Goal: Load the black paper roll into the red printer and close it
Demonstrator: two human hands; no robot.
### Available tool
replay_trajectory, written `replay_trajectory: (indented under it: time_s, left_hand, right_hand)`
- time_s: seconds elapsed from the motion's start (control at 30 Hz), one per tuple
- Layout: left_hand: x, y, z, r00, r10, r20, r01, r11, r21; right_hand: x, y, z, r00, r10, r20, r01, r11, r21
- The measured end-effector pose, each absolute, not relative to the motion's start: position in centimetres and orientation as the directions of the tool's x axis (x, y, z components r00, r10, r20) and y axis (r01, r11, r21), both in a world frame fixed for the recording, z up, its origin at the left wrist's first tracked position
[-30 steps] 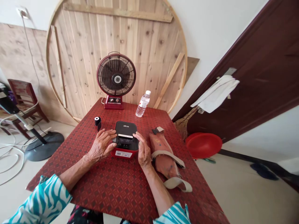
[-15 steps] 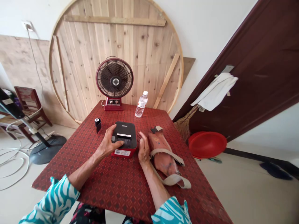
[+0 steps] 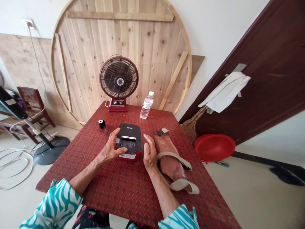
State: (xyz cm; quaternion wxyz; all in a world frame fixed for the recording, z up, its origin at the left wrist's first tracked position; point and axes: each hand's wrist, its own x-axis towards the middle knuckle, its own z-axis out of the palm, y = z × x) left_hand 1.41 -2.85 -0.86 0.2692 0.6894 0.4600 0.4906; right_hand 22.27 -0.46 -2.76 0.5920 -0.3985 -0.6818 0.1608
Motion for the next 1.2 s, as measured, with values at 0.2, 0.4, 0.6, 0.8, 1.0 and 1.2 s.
replay_trajectory:
  time_s: [0.2,0.4,0.6,0.8,1.0,1.2]
  left_hand:
    - [0.7,-2.6,-1.0,0.098,0.906,0.412,0.181,-0.423,0.888]
    - [0.2,-2.0,-0.4,-0.17,0.973,0.158,-0.085,-0.174,0.981]
    - [0.7,-2.1,0.3,-0.124,0.992,0.022,-0.138,-0.04,0.99]
    - [0.5,-1.7,0.2,-0.096,0.994,-0.055,-0.203,0.035,0.979]
    - [0.1,-1.2,0.0,-0.031,0.988,-0.152,-0.28,0.137,0.95]
    - [-0.1,-0.7,0.0,-0.002,0.982,-0.187,-0.247,0.18,0.952]
  right_hand:
    - [21.1,-3.4,-1.0,-0.499,0.451,0.74,0.352,0.886,-0.303]
    - [21.0,-3.5,-1.8,-0.528,0.464,0.711,0.402,0.875,-0.272]
    - [21.0,-3.9,-1.8,-0.526,0.441,0.727,0.415,0.879,-0.233]
    - [20.6,-4.1,-1.3,-0.512,0.372,0.774,0.462,0.879,-0.117]
    - [20.2,-4.4,-1.1,-0.478,0.324,0.816,0.472,0.878,-0.072]
    - [20.1,-4.5,-1.4,-0.485,0.317,0.815,0.487,0.872,-0.05]
